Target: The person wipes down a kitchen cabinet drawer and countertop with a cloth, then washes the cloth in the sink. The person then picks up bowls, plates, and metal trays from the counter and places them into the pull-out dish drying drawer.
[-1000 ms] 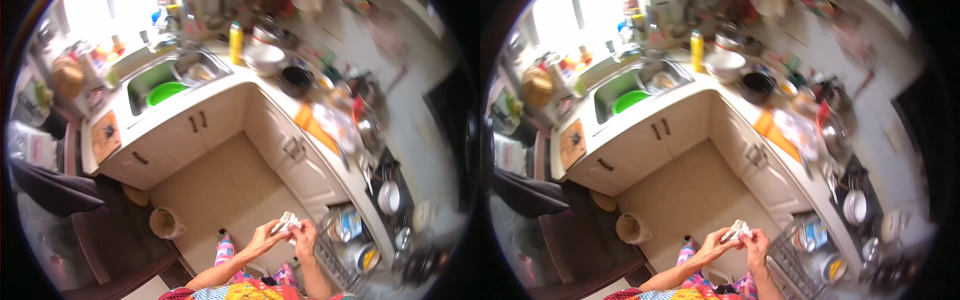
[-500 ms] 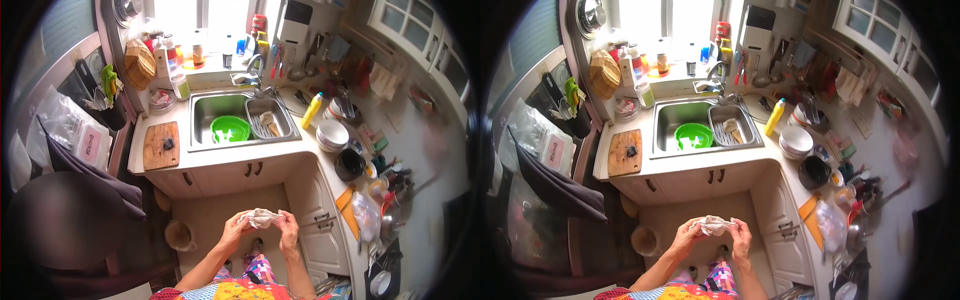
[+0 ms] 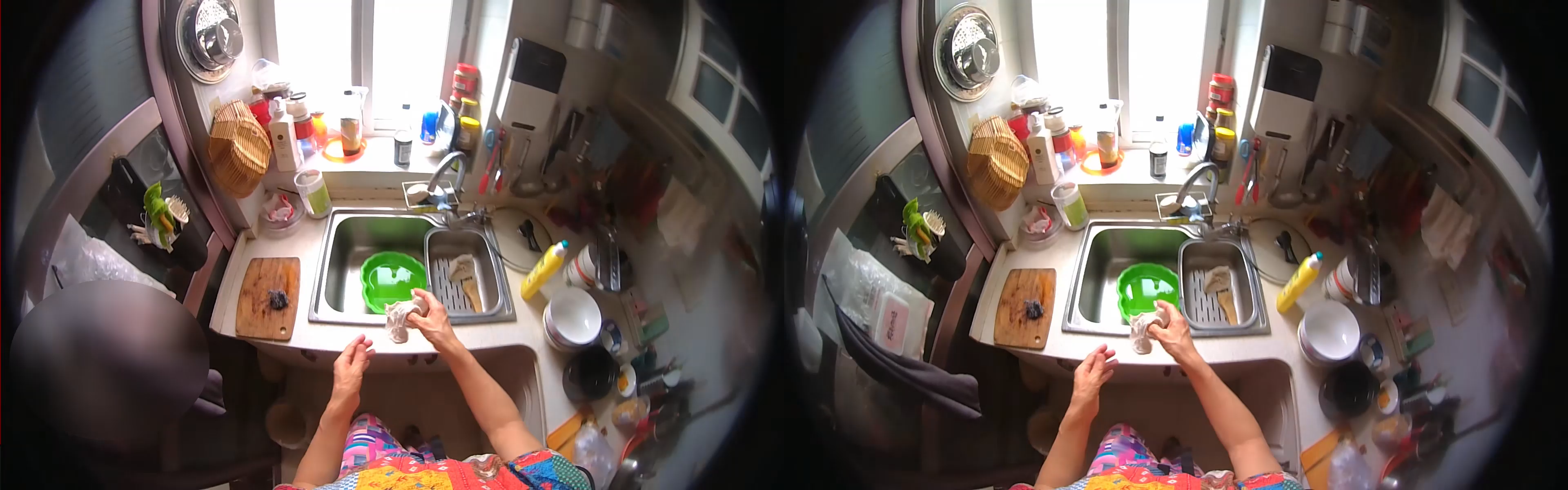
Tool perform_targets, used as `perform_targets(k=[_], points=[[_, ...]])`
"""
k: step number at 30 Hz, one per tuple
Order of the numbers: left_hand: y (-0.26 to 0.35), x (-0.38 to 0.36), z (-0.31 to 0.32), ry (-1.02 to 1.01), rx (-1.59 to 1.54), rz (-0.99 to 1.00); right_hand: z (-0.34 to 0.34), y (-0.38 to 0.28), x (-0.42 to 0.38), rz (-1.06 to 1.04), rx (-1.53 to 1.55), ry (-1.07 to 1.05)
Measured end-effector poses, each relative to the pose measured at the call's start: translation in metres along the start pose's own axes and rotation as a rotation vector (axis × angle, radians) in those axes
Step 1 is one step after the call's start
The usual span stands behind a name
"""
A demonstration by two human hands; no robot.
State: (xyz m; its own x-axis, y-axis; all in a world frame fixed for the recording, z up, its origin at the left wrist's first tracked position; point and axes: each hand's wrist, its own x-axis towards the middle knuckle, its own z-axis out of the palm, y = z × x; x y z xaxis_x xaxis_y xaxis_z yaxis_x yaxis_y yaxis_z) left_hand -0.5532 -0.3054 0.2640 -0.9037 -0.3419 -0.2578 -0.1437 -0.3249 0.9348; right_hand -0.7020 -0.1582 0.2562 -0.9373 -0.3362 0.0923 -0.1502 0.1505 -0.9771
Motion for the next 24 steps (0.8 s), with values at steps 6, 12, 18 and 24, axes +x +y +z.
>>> perform_targets(k=[6, 12, 18, 24], points=[[-0.023, 0.066, -0.047, 0.226, 0.047, -0.051, -0.070, 0.105, 0.112, -0.066, -0.520, 0.187], [-0.014, 0.160, -0.053, 0.158, 0.089, -0.059, -0.121, 0.112, 0.189, -0.046, -0.458, 0.208], [-0.031, 0.266, -0.045, 0.010, 0.264, -0.014, -0.172, 0.121, 0.279, -0.184, -1.107, 0.513], [-0.065, 0.306, 0.067, -0.525, 0.446, -0.169, -0.170, 0.131, 0.285, -0.056, -0.848, 0.295]])
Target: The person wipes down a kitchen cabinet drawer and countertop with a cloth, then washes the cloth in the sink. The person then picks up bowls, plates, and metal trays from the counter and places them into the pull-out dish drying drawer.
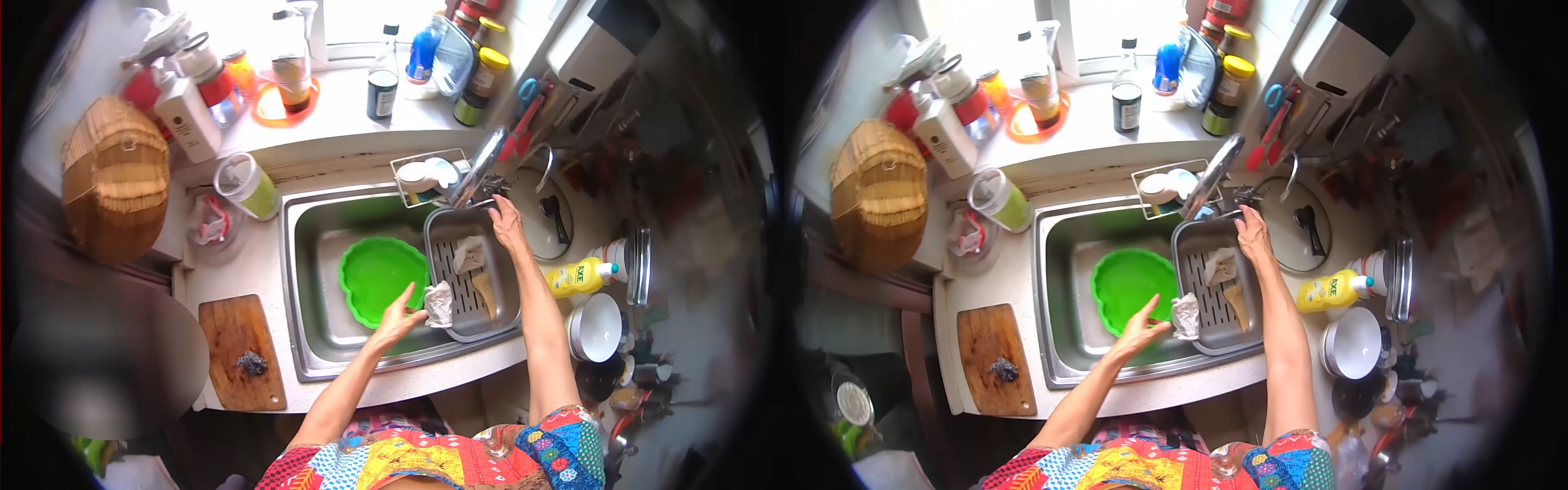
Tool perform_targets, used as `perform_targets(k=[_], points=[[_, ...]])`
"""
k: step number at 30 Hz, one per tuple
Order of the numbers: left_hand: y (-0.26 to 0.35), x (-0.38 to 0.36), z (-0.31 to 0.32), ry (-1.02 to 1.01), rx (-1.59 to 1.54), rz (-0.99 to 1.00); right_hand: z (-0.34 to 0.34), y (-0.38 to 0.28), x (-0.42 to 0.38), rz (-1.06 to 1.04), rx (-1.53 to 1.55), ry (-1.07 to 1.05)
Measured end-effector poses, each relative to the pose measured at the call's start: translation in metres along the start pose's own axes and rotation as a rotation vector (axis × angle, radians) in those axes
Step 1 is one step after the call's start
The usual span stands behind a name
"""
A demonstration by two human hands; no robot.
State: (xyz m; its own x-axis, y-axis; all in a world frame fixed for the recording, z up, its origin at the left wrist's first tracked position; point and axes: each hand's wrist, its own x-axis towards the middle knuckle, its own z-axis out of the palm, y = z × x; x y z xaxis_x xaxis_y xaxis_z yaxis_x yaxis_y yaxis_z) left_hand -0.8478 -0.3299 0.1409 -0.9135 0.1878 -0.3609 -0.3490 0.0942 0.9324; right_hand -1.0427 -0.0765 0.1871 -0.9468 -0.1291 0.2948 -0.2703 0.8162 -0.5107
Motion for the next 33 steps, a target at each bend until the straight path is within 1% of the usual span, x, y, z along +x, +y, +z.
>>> perform_targets(k=[1, 3, 5, 6, 7, 9, 10, 11, 13, 15, 16, 17, 19, 20, 22, 23, 24, 25, 26, 27, 29, 30, 31, 32, 33], points=[[0.008, 0.005, 0.015, -0.073, -0.027, -0.042, -0.003, -0.003, -0.001, 0.013, -0.001, -0.018], [-0.036, 0.030, 0.046, -0.061, -0.075, -0.029, -0.007, -0.007, -0.006, 0.020, -0.017, -0.044], [-0.055, 0.041, 0.058, 0.126, 0.145, 0.012, -0.006, -0.005, -0.008, 0.014, -0.021, -0.060], [-0.039, 0.036, 0.051, 0.094, 0.026, -0.185, -0.005, -0.003, -0.010, 0.001, -0.016, -0.051], [-0.041, 0.035, 0.044, 0.096, 0.026, -0.185, -0.005, -0.002, -0.012, -0.013, -0.010, -0.041], [-0.053, 0.030, 0.030, 0.202, 0.037, -0.027, -0.004, -0.002, -0.018, -0.009, 0.005, -0.040], [-0.055, 0.029, 0.026, 0.310, -0.135, -0.017, -0.003, -0.002, -0.022, -0.010, -0.003, -0.048], [-0.055, 0.027, 0.013, 0.255, -0.221, -0.014, -0.002, -0.004, -0.020, -0.023, -0.010, -0.045], [-0.053, 0.031, -0.007, 0.265, -0.341, -0.002, -0.001, -0.007, -0.023, -0.027, 0.017, -0.020], [-0.082, 0.054, -0.019, 0.319, -0.121, -0.013, 0.001, -0.010, -0.026, -0.018, 0.014, 0.007], [-0.083, 0.062, -0.023, 0.320, 0.031, 0.010, 0.000, -0.014, -0.026, 0.000, 0.012, 0.010], [-0.077, 0.068, -0.027, 0.274, 0.284, -0.026, -0.002, -0.018, -0.026, 0.022, 0.006, 0.007], [-0.082, 0.084, -0.031, 0.172, 0.788, -0.161, 0.000, -0.021, -0.026, 0.035, 0.006, 0.016], [-0.088, 0.090, -0.032, 0.178, 0.777, -0.148, 0.000, -0.023, -0.027, 0.029, -0.001, 0.018], [-0.107, 0.101, -0.032, 0.200, 1.041, -0.089, 0.000, -0.024, -0.028, 0.037, -0.030, -0.012], [-0.124, 0.106, -0.033, 0.198, 1.026, -0.083, 0.001, -0.025, -0.029, 0.043, -0.042, -0.023], [-0.144, 0.110, -0.035, 0.159, 1.046, -0.017, 0.002, -0.024, -0.030, 0.047, -0.049, -0.041], [-0.152, 0.112, -0.034, 0.126, 1.065, 0.046, 0.002, -0.023, -0.031, 0.042, -0.059, -0.048], [-0.159, 0.110, -0.028, 0.165, 1.043, 0.099, 0.002, -0.024, -0.032, 0.052, -0.035, -0.047], [-0.178, 0.112, -0.020, 0.173, 1.032, 0.092, 0.003, -0.026, -0.033, 0.061, -0.008, -0.049], [-0.212, 0.116, -0.010, -0.067, 1.407, 0.309, 0.003, -0.027, -0.033, 0.053, -0.021, -0.059], [-0.198, 0.112, -0.011, -0.117, 1.303, 0.385, 0.003, -0.030, -0.032, 0.116, 0.022, -0.072], [-0.193, 0.114, -0.013, -0.109, 1.291, 0.411, 0.003, -0.029, -0.032, 0.181, 0.065, -0.086], [-0.188, 0.116, -0.017, -0.016, 1.234, 0.373, 0.009, -0.015, -0.034, 0.086, -0.035, -0.062], [-0.178, 0.118, -0.022, 0.075, 1.175, 0.333, 0.005, -0.024, -0.032, 0.116, -0.010, -0.079]])
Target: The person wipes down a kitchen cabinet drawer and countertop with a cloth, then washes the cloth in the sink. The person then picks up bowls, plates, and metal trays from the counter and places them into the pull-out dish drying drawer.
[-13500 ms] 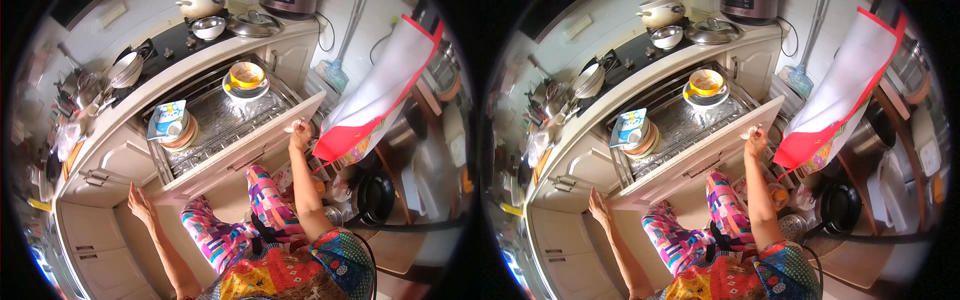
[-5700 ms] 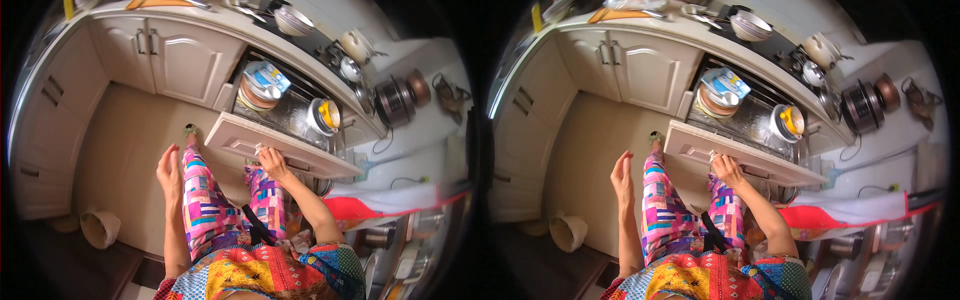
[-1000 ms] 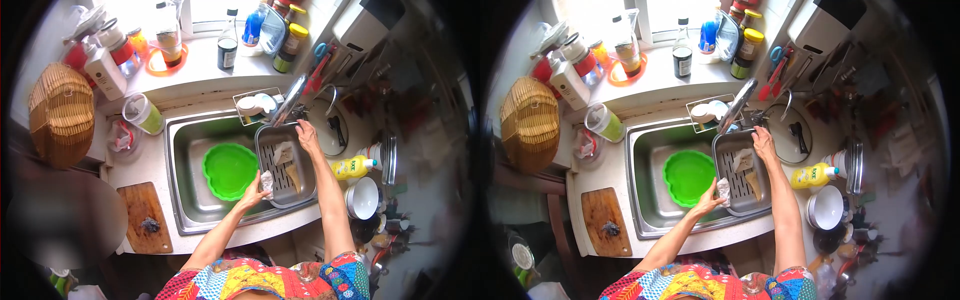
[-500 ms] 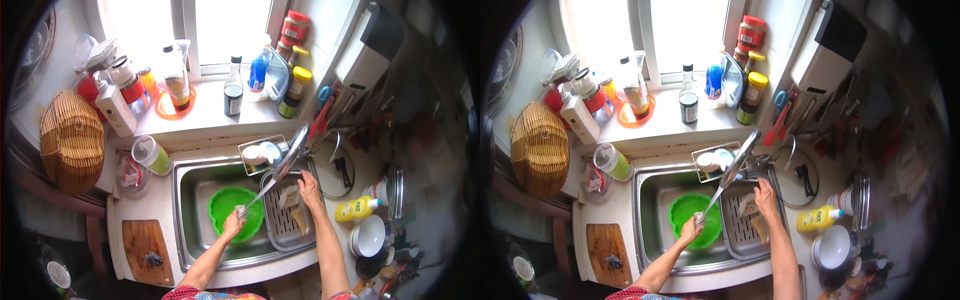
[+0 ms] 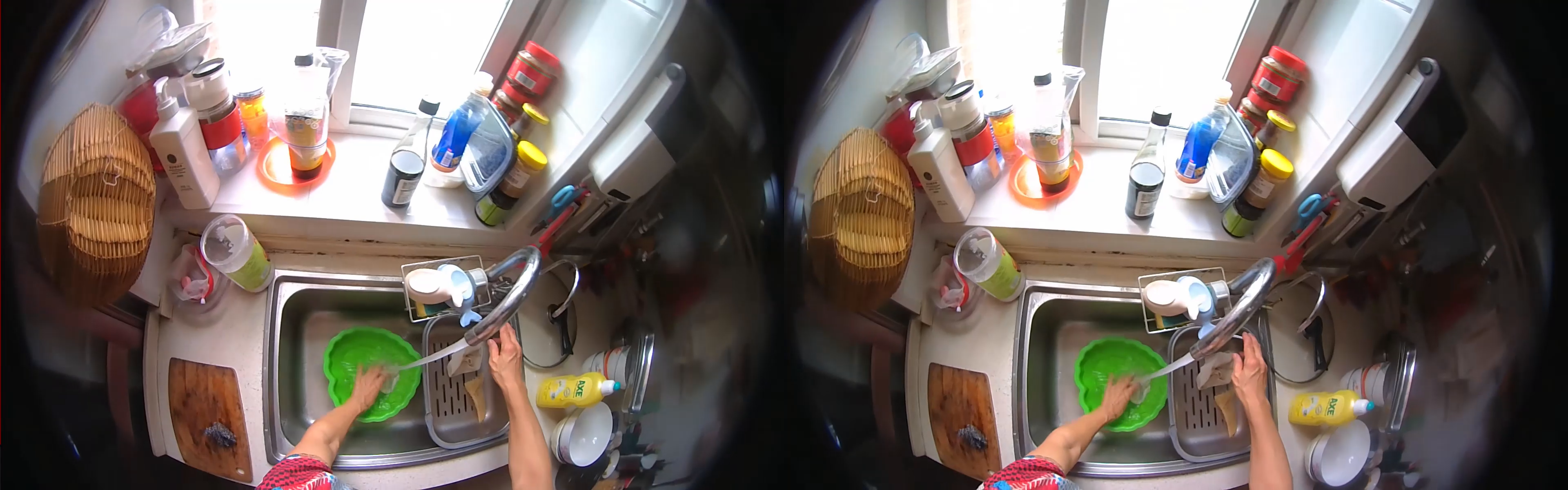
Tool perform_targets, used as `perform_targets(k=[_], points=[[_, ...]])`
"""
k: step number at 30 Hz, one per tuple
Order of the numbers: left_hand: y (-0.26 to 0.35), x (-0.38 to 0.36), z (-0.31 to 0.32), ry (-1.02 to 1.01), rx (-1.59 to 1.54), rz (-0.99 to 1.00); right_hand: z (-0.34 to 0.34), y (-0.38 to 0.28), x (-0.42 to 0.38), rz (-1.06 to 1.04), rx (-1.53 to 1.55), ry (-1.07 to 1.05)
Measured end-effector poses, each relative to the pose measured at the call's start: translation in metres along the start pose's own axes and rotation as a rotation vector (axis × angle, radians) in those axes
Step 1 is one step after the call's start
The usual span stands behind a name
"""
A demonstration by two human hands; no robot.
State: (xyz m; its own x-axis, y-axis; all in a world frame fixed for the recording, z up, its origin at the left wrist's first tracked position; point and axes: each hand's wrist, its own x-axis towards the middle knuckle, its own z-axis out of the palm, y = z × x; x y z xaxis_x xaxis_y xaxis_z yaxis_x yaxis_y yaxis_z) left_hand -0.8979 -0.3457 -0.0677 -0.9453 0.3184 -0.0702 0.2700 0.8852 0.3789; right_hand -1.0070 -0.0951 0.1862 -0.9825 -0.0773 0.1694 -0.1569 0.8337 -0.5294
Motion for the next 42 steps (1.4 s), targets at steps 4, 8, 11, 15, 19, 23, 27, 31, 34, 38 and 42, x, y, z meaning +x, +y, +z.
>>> perform_targets(k=[4, 8, 11, 15, 19, 23, 27, 31, 34, 38, 42], points=[[0.013, 0.025, -0.014, 0.001, -0.393, -0.504, 0.005, 0.005, 0.002, 0.014, 0.029, -0.029], [0.020, 0.012, -0.026, -0.184, -0.219, -0.272, 0.001, -0.004, 0.003, 0.053, 0.036, -0.045], [-0.002, 0.019, -0.009, -0.142, -0.669, -0.568, -0.001, 0.008, 0.015, -0.043, -0.025, -0.002], [0.005, 0.016, -0.061, -0.037, -0.438, -0.610, -0.006, 0.002, 0.017, -0.038, -0.038, -0.032], [-0.012, 0.010, -0.031, 0.006, -0.177, -0.277, 0.001, -0.002, 0.014, -0.016, -0.055, -0.019], [-0.017, 0.012, -0.016, -0.050, -0.113, -0.112, -0.002, 0.000, 0.013, -0.049, -0.132, 0.007], [-0.017, 0.026, -0.024, 0.093, -0.284, -0.413, -0.011, -0.003, 0.028, -0.067, -0.123, 0.006], [0.009, 0.025, -0.042, 0.297, -0.270, -0.553, -0.003, 0.007, 0.027, -0.069, -0.073, 0.035], [0.017, 0.021, -0.030, 0.121, -0.100, -0.337, -0.003, -0.001, 0.023, -0.049, -0.073, 0.070], [-0.014, 0.032, 0.039, 0.029, -0.747, -0.373, -0.009, 0.005, 0.023, -0.056, -0.092, 0.059], [-0.020, 0.038, -0.002, 0.012, -2.187, -0.908, -0.003, 0.018, 0.031, -0.006, -0.063, 0.062]])
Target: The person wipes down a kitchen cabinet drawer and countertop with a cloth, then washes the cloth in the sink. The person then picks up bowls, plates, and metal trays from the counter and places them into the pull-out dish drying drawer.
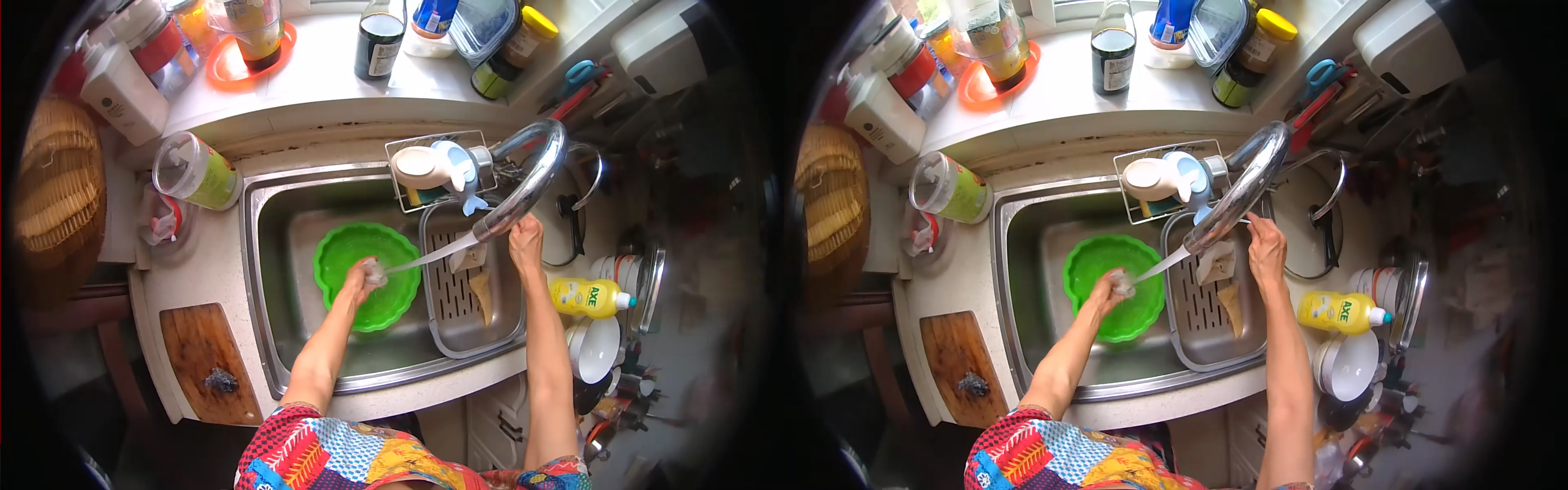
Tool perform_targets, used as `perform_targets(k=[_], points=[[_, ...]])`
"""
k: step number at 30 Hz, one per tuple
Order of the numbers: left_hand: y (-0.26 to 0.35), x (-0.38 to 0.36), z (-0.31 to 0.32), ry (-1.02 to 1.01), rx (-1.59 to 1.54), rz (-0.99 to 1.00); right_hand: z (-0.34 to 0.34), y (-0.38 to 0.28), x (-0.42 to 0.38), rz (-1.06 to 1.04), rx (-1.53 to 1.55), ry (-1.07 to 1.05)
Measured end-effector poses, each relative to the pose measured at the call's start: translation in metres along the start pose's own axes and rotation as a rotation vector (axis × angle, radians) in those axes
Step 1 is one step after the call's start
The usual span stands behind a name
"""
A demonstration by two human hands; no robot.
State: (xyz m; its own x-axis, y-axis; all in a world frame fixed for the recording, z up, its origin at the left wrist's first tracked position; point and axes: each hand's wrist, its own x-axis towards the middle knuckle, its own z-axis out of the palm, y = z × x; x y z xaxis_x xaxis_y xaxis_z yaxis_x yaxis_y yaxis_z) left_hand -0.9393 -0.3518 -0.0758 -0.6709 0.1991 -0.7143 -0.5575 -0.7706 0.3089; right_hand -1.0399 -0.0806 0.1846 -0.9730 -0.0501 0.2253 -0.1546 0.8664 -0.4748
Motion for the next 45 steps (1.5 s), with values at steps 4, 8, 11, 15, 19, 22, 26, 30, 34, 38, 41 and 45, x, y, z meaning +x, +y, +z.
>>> perform_targets(k=[4, 8, 11, 15, 19, 22, 26, 30, 34, 38, 41, 45], points=[[0.018, -0.027, 0.021, -0.035, -0.340, -0.209, 0.004, -0.010, 0.007, 0.222, 0.163, 0.055], [-0.002, -0.023, 0.003, -0.036, -0.275, -0.106, 0.016, -0.075, -0.041, 0.129, 0.076, 0.334], [0.002, -0.054, 0.011, -0.096, -0.256, -0.040, 0.060, -0.124, -0.104, 0.034, 0.509, 0.132], [0.023, -0.138, 0.066, -0.217, -0.353, 0.100, 0.127, -0.136, -0.148, 0.283, 0.777, -0.269], [0.027, -0.147, 0.067, -0.097, -0.375, 0.186, 0.129, -0.180, -0.174, 0.236, 1.059, -0.241], [0.037, -0.166, 0.077, -0.077, -0.094, 0.434, 0.102, -0.216, -0.173, -0.038, 0.887, -0.208], [0.033, -0.220, 0.109, -0.418, -0.036, 0.346, 0.123, -0.184, -0.135, 0.088, 0.785, -0.132], [0.053, -0.227, 0.100, -0.358, -0.227, 0.177, 0.128, -0.189, -0.154, -0.067, 0.877, -0.146], [0.073, -0.225, 0.092, -0.362, -0.327, 0.149, 0.088, -0.202, -0.160, -0.061, 0.970, -0.248], [0.089, -0.229, 0.081, -0.158, 0.093, 0.333, 0.080, -0.195, -0.137, 0.275, 1.226, -0.353], [0.090, -0.227, 0.064, -0.188, 0.072, 0.319, 0.068, -0.204, -0.130, 0.419, 1.284, -0.433], [0.086, -0.229, 0.052, -0.165, 0.097, 0.311, 0.072, -0.207, -0.125, 0.375, 1.109, -0.429]])
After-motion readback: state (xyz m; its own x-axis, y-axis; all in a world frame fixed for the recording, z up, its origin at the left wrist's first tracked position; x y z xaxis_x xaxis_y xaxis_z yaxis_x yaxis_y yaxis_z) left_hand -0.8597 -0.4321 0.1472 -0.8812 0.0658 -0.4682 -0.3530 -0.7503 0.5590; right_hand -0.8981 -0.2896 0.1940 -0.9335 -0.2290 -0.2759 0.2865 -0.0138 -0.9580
